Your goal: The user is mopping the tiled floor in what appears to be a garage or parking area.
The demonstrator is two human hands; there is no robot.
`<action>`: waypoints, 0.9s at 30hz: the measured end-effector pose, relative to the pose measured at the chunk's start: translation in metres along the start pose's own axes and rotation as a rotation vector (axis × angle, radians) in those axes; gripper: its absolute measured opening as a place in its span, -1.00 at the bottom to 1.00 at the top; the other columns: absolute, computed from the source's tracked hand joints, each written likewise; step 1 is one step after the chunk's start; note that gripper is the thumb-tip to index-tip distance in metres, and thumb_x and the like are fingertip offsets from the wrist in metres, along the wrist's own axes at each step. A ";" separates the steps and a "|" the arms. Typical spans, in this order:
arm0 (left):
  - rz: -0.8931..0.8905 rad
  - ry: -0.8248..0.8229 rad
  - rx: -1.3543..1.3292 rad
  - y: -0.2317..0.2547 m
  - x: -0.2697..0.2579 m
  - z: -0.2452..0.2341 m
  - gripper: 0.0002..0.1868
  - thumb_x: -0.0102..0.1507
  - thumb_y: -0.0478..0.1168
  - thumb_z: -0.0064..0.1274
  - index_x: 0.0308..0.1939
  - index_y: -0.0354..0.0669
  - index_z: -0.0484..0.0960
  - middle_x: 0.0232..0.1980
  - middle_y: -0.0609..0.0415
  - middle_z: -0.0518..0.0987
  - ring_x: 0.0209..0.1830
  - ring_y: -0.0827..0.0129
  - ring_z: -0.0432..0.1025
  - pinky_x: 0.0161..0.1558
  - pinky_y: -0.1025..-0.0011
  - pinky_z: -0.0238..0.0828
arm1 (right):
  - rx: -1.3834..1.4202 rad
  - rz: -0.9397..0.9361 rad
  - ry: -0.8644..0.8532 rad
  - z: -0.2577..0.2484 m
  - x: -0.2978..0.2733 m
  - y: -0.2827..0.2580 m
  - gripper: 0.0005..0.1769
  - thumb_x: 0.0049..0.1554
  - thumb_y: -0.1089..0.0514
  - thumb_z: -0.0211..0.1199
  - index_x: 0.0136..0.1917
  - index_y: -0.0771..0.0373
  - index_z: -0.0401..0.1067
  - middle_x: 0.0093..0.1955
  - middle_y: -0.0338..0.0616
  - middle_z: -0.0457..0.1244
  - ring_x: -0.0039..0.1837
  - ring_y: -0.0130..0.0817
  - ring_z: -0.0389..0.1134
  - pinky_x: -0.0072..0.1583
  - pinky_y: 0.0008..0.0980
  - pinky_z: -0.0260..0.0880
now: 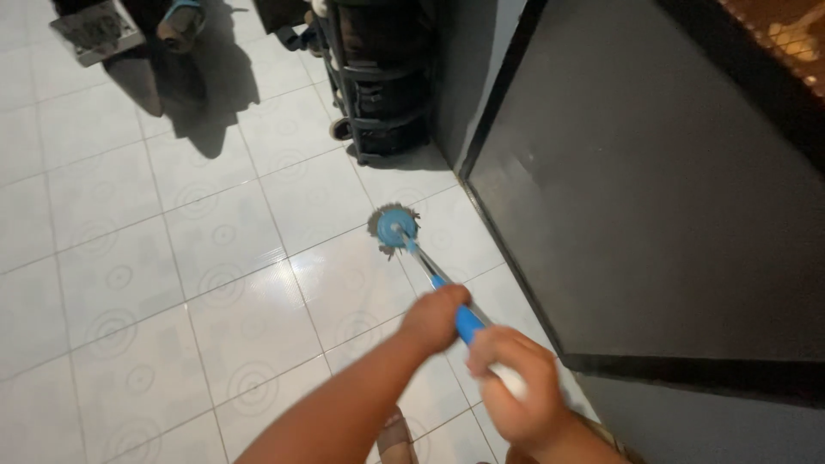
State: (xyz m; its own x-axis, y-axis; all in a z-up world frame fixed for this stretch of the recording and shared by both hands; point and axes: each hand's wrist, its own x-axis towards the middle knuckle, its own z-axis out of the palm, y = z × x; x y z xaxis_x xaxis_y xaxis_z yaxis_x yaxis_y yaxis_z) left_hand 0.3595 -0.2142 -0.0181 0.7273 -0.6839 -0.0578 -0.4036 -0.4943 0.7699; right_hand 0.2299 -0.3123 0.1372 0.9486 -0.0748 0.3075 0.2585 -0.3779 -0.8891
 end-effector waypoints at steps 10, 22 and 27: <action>0.101 -0.179 0.022 0.045 0.017 -0.007 -0.69 0.08 -0.23 0.18 -0.09 -0.04 0.59 0.01 -0.07 0.61 0.01 -0.03 0.52 -0.02 0.10 0.49 | 0.139 -0.030 0.124 -0.028 -0.017 0.016 -0.87 -0.24 0.37 -0.01 -0.36 0.26 0.29 -0.26 -0.14 0.28 -0.13 -0.35 0.37 0.28 -0.16 0.42; -0.157 -0.029 0.018 0.019 -0.025 -0.082 -0.75 0.15 -0.12 0.19 -0.10 0.03 0.63 0.01 -0.06 0.65 0.00 -0.03 0.56 -0.01 0.12 0.50 | 0.125 -0.068 -0.103 0.027 0.042 -0.032 -0.86 -0.16 0.45 -0.03 -0.31 0.35 0.29 -0.25 -0.06 0.28 -0.10 -0.23 0.36 0.10 -0.26 0.45; -0.161 0.160 0.008 -0.005 -0.089 -0.080 -0.78 0.08 -0.24 0.15 -0.18 -0.03 0.61 -0.05 -0.06 0.65 -0.08 -0.06 0.53 -0.07 0.06 0.48 | 0.311 -0.131 -0.297 0.046 0.028 -0.032 -0.80 -0.28 0.42 0.01 -0.33 0.33 0.35 -0.28 -0.08 0.30 -0.12 -0.24 0.38 0.19 -0.13 0.44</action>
State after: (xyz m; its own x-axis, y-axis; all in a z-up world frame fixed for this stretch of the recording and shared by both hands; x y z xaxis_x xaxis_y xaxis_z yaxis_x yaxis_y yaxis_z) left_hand 0.3407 -0.1078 0.0338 0.8610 -0.5027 -0.0773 -0.2795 -0.5946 0.7539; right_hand 0.2567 -0.2599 0.1582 0.9040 0.2406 0.3536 0.3790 -0.0677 -0.9229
